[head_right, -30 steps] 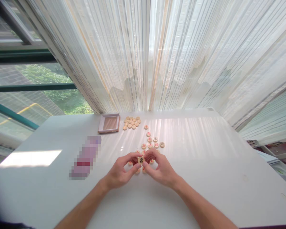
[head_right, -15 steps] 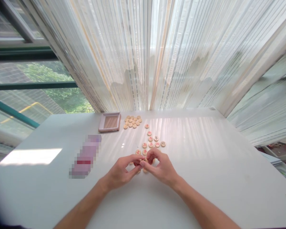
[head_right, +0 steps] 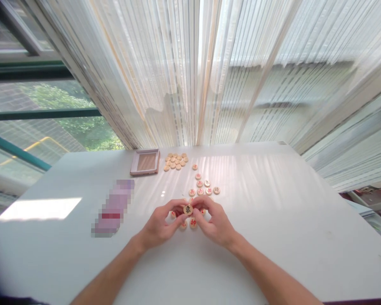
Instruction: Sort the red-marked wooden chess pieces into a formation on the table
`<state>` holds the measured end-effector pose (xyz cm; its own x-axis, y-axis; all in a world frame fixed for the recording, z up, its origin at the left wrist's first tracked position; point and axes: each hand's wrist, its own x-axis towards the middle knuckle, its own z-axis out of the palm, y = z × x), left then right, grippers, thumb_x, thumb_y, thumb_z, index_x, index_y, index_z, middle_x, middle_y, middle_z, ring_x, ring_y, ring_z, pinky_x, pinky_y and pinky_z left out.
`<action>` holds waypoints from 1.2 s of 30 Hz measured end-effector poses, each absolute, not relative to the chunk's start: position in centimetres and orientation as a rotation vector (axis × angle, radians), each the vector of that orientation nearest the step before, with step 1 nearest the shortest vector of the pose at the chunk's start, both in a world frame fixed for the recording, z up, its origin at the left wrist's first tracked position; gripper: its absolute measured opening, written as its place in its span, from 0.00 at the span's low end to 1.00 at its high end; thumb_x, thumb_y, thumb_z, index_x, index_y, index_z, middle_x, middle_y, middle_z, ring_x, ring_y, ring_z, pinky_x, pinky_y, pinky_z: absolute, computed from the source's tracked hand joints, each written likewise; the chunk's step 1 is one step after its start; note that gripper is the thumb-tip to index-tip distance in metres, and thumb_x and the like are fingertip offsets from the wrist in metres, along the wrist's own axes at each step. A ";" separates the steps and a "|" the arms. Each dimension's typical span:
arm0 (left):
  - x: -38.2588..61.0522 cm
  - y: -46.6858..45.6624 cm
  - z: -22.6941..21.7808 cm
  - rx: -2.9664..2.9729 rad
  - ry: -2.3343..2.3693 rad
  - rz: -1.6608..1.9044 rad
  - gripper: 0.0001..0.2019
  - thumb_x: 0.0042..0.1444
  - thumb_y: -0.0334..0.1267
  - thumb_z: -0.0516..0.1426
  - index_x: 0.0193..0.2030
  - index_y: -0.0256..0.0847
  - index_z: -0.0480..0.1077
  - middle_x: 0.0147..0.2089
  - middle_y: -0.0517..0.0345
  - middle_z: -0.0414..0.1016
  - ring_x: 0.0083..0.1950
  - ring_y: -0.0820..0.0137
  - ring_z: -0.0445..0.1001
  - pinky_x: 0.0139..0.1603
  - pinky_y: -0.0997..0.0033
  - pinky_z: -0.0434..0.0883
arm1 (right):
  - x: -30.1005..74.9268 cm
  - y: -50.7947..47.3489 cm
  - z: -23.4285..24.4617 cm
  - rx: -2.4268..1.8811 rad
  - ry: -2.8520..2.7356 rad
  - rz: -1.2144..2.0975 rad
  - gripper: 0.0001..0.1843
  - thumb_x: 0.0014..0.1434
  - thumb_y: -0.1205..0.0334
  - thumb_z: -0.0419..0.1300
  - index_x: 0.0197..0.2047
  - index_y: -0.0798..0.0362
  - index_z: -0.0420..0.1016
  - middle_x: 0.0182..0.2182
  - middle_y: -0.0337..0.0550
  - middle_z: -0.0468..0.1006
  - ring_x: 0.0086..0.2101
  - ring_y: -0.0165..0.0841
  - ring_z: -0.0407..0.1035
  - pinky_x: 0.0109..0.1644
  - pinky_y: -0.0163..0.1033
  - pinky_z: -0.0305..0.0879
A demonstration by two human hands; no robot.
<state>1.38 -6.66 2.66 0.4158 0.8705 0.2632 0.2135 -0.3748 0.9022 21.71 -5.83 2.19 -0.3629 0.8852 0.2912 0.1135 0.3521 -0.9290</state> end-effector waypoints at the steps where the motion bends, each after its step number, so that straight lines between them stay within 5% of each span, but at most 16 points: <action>1: 1.4 -6.6 2.7 1.814 0.934 0.992 0.13 0.65 0.34 0.57 0.56 0.43 0.68 0.41 0.57 0.78 0.37 0.71 0.77 0.42 0.70 0.73 | 21.7 -5.9 2.2 -0.878 -1.743 1.105 0.06 0.68 0.62 0.55 0.46 0.50 0.71 0.38 0.45 0.77 0.37 0.35 0.74 0.44 0.43 0.72; 17: 1.3 -6.5 3.2 1.593 0.899 0.928 0.12 0.67 0.39 0.54 0.55 0.40 0.67 0.42 0.53 0.78 0.40 0.67 0.78 0.47 0.64 0.74 | 21.8 -5.9 1.9 -0.879 -1.799 1.010 0.09 0.66 0.66 0.58 0.49 0.49 0.71 0.37 0.43 0.79 0.36 0.35 0.74 0.43 0.43 0.72; 28: 1.6 -6.3 3.2 1.549 1.013 0.935 0.09 0.64 0.43 0.59 0.44 0.40 0.70 0.31 0.59 0.79 0.33 0.69 0.79 0.40 0.68 0.72 | 21.4 -6.1 2.0 -0.804 -1.902 0.874 0.09 0.65 0.67 0.59 0.48 0.48 0.73 0.38 0.42 0.79 0.36 0.33 0.74 0.42 0.39 0.72; 36: 1.6 -6.3 3.3 1.518 0.996 0.948 0.10 0.67 0.44 0.55 0.43 0.39 0.70 0.33 0.57 0.79 0.32 0.69 0.79 0.40 0.68 0.74 | 21.4 -5.9 1.7 -0.792 -1.910 0.844 0.11 0.65 0.68 0.58 0.50 0.48 0.72 0.38 0.42 0.79 0.36 0.33 0.74 0.41 0.40 0.72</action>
